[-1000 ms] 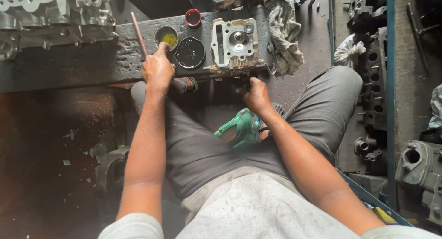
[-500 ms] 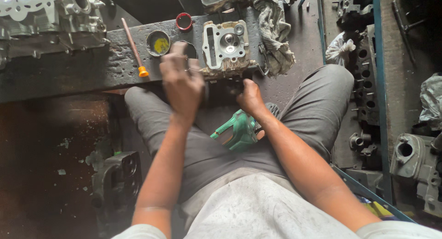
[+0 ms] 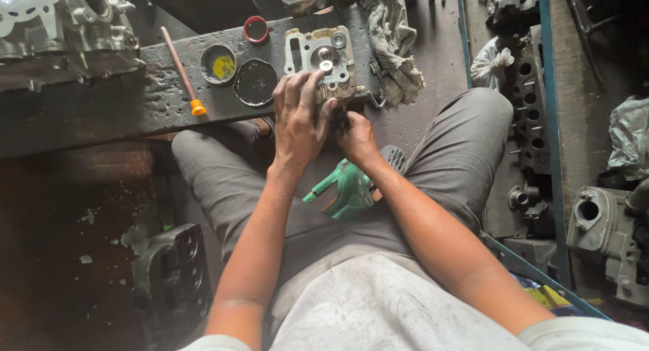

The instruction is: The person cleans and fits valves into an engine head, using a cloth to wipe the components and oil from a container to lubricate the valve stems before inserting them.

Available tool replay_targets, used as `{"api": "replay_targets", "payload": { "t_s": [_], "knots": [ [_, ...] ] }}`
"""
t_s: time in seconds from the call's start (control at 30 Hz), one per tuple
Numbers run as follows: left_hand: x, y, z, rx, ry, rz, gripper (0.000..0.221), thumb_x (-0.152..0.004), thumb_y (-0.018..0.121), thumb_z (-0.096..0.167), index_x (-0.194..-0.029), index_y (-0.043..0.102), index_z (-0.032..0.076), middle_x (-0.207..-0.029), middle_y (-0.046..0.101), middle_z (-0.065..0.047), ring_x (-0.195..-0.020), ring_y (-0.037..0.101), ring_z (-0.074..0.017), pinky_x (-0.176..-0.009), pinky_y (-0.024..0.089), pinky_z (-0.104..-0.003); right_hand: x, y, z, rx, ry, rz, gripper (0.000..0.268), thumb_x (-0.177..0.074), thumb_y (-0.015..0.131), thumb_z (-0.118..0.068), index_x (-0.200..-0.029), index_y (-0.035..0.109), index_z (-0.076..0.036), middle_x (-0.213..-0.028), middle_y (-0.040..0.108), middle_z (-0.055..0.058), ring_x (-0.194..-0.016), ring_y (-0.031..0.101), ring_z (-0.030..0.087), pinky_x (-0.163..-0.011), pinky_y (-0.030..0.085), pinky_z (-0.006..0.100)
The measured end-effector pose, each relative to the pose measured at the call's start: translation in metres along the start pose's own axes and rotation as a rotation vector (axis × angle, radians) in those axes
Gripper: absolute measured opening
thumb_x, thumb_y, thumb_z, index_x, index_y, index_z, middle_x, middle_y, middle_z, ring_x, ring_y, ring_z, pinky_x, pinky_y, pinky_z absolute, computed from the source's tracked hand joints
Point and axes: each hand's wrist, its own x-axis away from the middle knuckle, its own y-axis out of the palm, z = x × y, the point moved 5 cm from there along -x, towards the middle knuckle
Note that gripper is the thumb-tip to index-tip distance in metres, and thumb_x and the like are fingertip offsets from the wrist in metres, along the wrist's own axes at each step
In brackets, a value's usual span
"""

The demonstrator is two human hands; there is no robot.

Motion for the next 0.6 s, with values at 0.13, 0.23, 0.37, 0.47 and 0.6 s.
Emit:
{"api": "replay_targets", "payload": {
  "t_s": [0.13,0.23,0.37,0.47,0.6],
  "knots": [
    [0.000,0.004,0.001,-0.080,0.020,-0.013,0.056,-0.100,0.074,0.027,-0.147,0.052,0.008,-0.142,0.050,-0.013,-0.135,0.043,-0.0361,-0.117,0.038,-0.048,-0.001,0.003,0.004,-0.008,-0.007,0.012,0.008,-0.086,0.071,-0.004,-0.093,0.070,-0.002,-0.079,0.071,0.015,-0.072,0.065,0.016,-0.069,0.054,0.036],
    [0.002,0.007,-0.001,-0.115,0.034,-0.022,0.056,-0.102,0.072,0.031,-0.149,0.050,0.009,-0.142,0.049,-0.013,-0.135,0.042,-0.0361,-0.117,0.037,-0.049,0.001,0.004,0.001,-0.058,0.018,-0.012,0.008,-0.087,0.070,-0.006,-0.095,0.070,-0.002,-0.079,0.071,0.015,-0.073,0.065,0.015,-0.068,0.054,0.036],
    [0.004,0.013,-0.003,-0.188,0.061,-0.031,0.057,-0.104,0.069,0.029,-0.153,0.048,0.010,-0.142,0.049,-0.014,-0.135,0.042,-0.0362,-0.117,0.037,-0.049,0.001,0.001,-0.004,-0.027,0.039,-0.039,0.010,-0.087,0.070,-0.006,-0.097,0.070,-0.003,-0.081,0.070,0.016,-0.072,0.066,0.015,-0.068,0.053,0.035],
    [0.003,0.015,-0.004,-0.250,0.081,-0.040,0.060,-0.105,0.068,0.029,-0.157,0.043,0.013,-0.142,0.048,-0.012,-0.136,0.042,-0.0354,-0.118,0.037,-0.048,0.001,0.001,-0.010,-0.123,0.010,-0.058,0.017,-0.087,0.064,-0.005,-0.103,0.070,-0.004,-0.086,0.073,0.016,-0.079,0.069,0.019,-0.071,0.055,0.036],
    [0.004,0.015,-0.006,-0.151,-0.009,-0.050,0.077,-0.105,0.070,0.029,-0.164,0.026,0.006,-0.143,0.045,-0.016,-0.134,0.041,-0.0371,-0.118,0.037,-0.049,0.008,0.002,-0.011,0.041,-0.042,-0.044,0.023,-0.089,0.065,-0.003,-0.112,0.065,0.000,-0.094,0.071,0.025,-0.095,0.067,0.041,-0.076,0.054,0.043]
  ]
}}
